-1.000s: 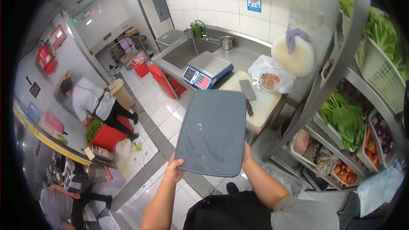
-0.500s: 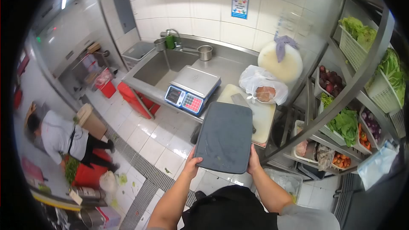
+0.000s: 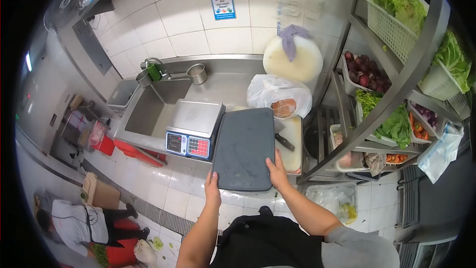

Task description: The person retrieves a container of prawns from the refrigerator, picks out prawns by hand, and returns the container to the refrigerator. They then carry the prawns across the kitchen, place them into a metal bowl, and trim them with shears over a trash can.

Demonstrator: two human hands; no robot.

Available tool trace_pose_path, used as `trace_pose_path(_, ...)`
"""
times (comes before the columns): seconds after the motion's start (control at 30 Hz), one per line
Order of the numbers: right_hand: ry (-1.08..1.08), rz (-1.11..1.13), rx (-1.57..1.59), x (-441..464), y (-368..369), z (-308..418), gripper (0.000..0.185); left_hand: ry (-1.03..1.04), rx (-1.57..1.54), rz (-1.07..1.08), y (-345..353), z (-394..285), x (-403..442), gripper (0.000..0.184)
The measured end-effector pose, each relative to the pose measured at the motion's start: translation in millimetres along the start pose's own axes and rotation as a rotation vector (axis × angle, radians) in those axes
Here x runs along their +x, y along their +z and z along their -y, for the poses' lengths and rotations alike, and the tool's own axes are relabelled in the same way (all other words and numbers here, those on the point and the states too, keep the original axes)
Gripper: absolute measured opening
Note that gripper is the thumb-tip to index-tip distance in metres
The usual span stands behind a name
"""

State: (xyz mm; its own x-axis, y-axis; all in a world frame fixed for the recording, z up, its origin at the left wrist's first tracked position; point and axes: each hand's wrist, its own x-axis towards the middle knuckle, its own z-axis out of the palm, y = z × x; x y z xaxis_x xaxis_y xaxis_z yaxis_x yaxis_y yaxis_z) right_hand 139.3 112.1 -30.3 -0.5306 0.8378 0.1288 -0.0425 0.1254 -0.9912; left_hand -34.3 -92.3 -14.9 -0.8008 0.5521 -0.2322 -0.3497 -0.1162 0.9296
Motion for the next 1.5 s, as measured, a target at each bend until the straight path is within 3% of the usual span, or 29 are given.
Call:
trace_pose_path(0.03, -0.051, -0.010, -0.053, 6.0, 1.5, 17.9, 0.058, 0.068, 0.046, 0.002, -4.6, -3.3, 3.1, 0.051)
trace_pose_path(0.1, 0.054, 0.100, 0.318, 9.1, 0.5, 62.0, 0.059, 0.181, 0.141, 0.022, -1.5, -23.7, -1.8, 0.053)
trace_pose_path(0.23, 0.014, 0.195, 0.348, 64.9, -20.0, 110.2, 0.059, 0.159, 0.203, 0.005, 22.1, -62.9, 1.6, 0.053)
trace_pose_path(0.27, -0.019, 0.200, 0.365, 90.6, -30.6, 113.0, 0.057, 0.254, 0.216, 0.055, 34.4, -70.7, 2.3, 0.052)
trace_pose_path(0.33, -0.185, 0.195, 0.080, 131.0, -67.6, 156.9, 0.055, 0.349, 0.233, 0.096, 35.6, -72.9, -0.1, 0.051)
trace_pose_path(0.4, -0.271, 0.086, -0.203, 168.1, -105.7, 174.0, 0.055, 0.413, 0.551, 0.125, 31.0, -67.6, -3.4, 0.051)
trace_pose_path(0.47, -0.376, 0.160, -0.308, 201.3, -141.1, 189.4, 0.057, 0.417, 0.596, 0.113, 21.9, -58.3, -12.6, 0.052)
trace_pose_path(0.57, -0.304, 0.199, -0.609, 222.5, -156.4, 219.7, 0.052, 0.450, 0.790, 0.099, 2.9, -45.9, -29.2, 0.052)
trace_pose_path(0.67, -0.316, 0.306, -0.789, 258.7, -155.7, 191.0, 0.045, 0.463, 0.858, 0.028, -2.9, -39.9, -42.3, 0.047)
trace_pose_path(0.8, -0.371, 0.379, -0.782, 293.3, -133.4, 170.7, 0.045, 0.531, 0.924, 0.027, -3.3, -42.4, -51.4, 0.043)
trace_pose_path(0.87, -0.333, 0.209, -1.066, 305.5, -120.1, 178.7, 0.050, 0.536, 0.939, 0.025, -4.4, -42.4, -52.6, 0.042)
trace_pose_path(0.97, -0.192, 0.057, -1.209, 331.8, -111.4, 161.7, 0.053, 0.554, 0.968, 0.055, -8.5, -41.2, -49.8, 0.042)
trace_pose_path(1.1, -0.240, 0.086, -1.095, 367.9, -143.0, 105.8, 0.057, 0.561, 0.971, 0.103, -12.7, -42.8, -41.3, 0.041)
trace_pose_path(1.17, -0.088, 0.156, -0.911, 352.6, -152.5, 103.8, 0.061, 0.571, 0.967, 0.131, -14.3, -45.5, -34.0, 0.041)
trace_pose_path(1.3, 0.048, 0.297, -1.048, 322.7, -168.9, 89.7, 0.074, 0.632, 1.010, 0.196, -18.0, -50.5, -17.8, 0.041)
trace_pose_path(1.37, -0.009, 0.038, -1.040, 294.0, -154.5, 95.2, 0.085, 0.665, 1.012, 0.237, -12.8, -55.8, -5.4, 0.041)
trace_pose_path(1.5, -0.062, -0.109, -1.061, 270.6, -144.2, 102.9, 0.097, 0.757, 1.068, 0.330, -0.4, -63.9, 21.0, 0.039)
